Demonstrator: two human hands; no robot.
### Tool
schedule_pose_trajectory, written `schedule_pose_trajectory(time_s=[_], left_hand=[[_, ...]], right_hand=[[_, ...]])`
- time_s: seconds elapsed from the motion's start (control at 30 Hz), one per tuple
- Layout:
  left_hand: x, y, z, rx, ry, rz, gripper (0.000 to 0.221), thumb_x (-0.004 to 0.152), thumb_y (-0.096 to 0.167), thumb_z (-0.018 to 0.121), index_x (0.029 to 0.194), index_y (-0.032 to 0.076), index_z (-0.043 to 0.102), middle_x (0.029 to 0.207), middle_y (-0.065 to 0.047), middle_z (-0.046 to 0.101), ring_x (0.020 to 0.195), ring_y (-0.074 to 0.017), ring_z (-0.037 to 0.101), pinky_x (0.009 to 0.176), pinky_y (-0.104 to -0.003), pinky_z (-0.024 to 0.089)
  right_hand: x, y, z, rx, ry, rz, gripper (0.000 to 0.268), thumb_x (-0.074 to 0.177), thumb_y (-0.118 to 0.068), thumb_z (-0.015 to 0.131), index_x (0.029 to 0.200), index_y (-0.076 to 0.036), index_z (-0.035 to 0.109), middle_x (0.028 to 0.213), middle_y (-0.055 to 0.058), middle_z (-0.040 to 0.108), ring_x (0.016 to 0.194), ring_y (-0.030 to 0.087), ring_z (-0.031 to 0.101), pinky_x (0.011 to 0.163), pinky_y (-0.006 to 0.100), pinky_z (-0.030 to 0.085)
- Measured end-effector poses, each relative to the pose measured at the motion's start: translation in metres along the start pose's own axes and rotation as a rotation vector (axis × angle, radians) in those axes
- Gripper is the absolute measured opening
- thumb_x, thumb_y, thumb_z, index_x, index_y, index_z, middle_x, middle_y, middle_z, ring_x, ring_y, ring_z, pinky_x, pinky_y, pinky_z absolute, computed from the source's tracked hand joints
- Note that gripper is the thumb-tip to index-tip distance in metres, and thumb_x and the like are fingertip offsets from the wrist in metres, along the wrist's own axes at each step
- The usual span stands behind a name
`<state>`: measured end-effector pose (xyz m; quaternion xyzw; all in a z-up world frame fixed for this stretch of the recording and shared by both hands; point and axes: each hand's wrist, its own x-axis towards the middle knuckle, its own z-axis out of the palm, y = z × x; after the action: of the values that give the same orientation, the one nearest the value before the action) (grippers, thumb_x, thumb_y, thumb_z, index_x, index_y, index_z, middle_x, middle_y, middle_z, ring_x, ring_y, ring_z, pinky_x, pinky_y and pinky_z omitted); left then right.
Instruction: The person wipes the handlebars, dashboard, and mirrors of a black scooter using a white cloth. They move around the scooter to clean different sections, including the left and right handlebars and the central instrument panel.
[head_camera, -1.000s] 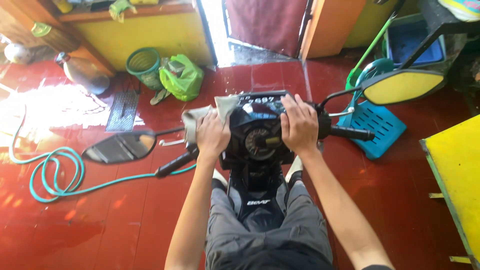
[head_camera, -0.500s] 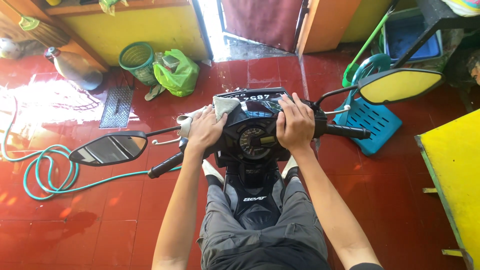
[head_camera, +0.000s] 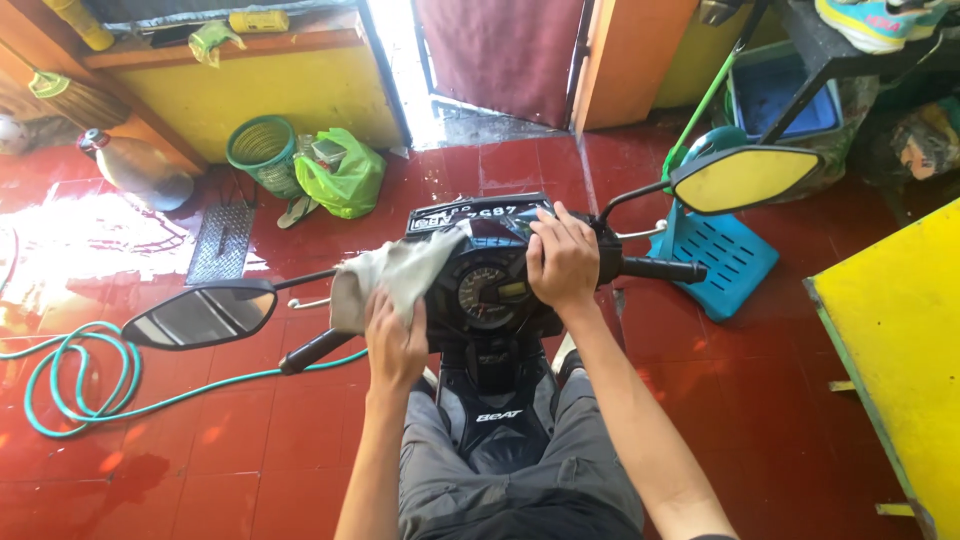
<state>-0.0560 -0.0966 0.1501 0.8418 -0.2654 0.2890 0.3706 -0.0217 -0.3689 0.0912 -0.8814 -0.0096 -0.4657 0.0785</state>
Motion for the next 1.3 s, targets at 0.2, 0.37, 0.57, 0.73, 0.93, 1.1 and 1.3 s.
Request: schedule_pose_trajectory(time_s=[0.2,0.37,0.57,0.73,0.93,1.1,1.3], left_hand=[[-0.152,-0.013,0.05,-0.654,0.311,-0.87,0.04,0.102,0.018,0.047,0.131,-0.002,0.067,0.123,-0.015,0.071,0.116,-0.0218,0.064,0.098,-0.035,0.052],[-0.212,-0.023,0.049,-0.943,0.731,-1.971,0.042,0.106,0.04,0.046,0.125,0.009,0.067,0.122,-0.016,0.07,0.112,-0.0327,0.065,0.097,-0.044,0.052],[-0.156,-0.004,0.057,-0.735,0.612,-1.941,0.059,0.096,0.047,0.049,0.14,0.007,0.057,0.133,-0.015,0.061,0.12,-0.0335,0.056,0.099,-0.053,0.04],[-0.15,-0.054,0.162,-1.246,0.705,-1.613,0.045,0.101,0.039,0.061,0.125,0.002,0.07,0.119,-0.017,0.073,0.104,-0.0298,0.073,0.098,-0.042,0.056],[-0.079,0.009,0.169,-1.409,0.84,-1.526,0.052,0.102,0.053,0.054,0.136,0.016,0.066,0.135,-0.014,0.068,0.122,-0.0293,0.067,0.109,-0.045,0.053],[-0.149,-0.055,0.228,-1.466,0.646,-1.546,0.053,0.104,0.054,0.053,0.137,0.013,0.064,0.139,-0.012,0.066,0.127,-0.0254,0.063,0.111,-0.04,0.051],[-0.193,-0.042,0.242,-1.609,0.47,-1.815,0.047,0.102,0.047,0.055,0.116,0.005,0.071,0.115,-0.021,0.075,0.1,-0.0376,0.074,0.092,-0.052,0.057]], right_hand=[[0.015,-0.012,-0.023,0.109,-0.045,0.013,0.037,0.099,-0.024,0.045,0.099,-0.006,0.078,0.111,0.007,0.079,0.12,0.031,0.068,0.097,0.041,0.046],[0.014,-0.012,-0.022,0.128,-0.062,0.023,0.037,0.097,-0.023,0.046,0.1,-0.006,0.079,0.109,0.008,0.079,0.12,0.031,0.068,0.097,0.042,0.047],[0.013,-0.012,-0.021,0.13,-0.046,0.036,0.036,0.096,-0.022,0.047,0.099,-0.006,0.079,0.111,0.008,0.079,0.12,0.031,0.068,0.097,0.041,0.047],[0.004,-0.005,-0.006,0.046,0.013,0.033,0.027,0.096,-0.024,0.051,0.096,-0.016,0.077,0.109,0.001,0.078,0.117,0.024,0.07,0.098,0.037,0.047],[0.007,-0.001,-0.001,0.04,0.027,0.019,0.025,0.095,-0.024,0.052,0.096,-0.018,0.076,0.109,-0.001,0.078,0.118,0.022,0.07,0.099,0.036,0.047],[0.001,0.002,0.001,0.061,0.044,-0.006,0.026,0.094,-0.022,0.05,0.096,-0.018,0.076,0.105,-0.001,0.077,0.116,0.022,0.07,0.098,0.036,0.047],[-0.001,-0.001,-0.003,0.042,0.056,-0.014,0.025,0.094,-0.024,0.051,0.094,-0.019,0.075,0.102,-0.001,0.077,0.113,0.021,0.071,0.097,0.036,0.047]])
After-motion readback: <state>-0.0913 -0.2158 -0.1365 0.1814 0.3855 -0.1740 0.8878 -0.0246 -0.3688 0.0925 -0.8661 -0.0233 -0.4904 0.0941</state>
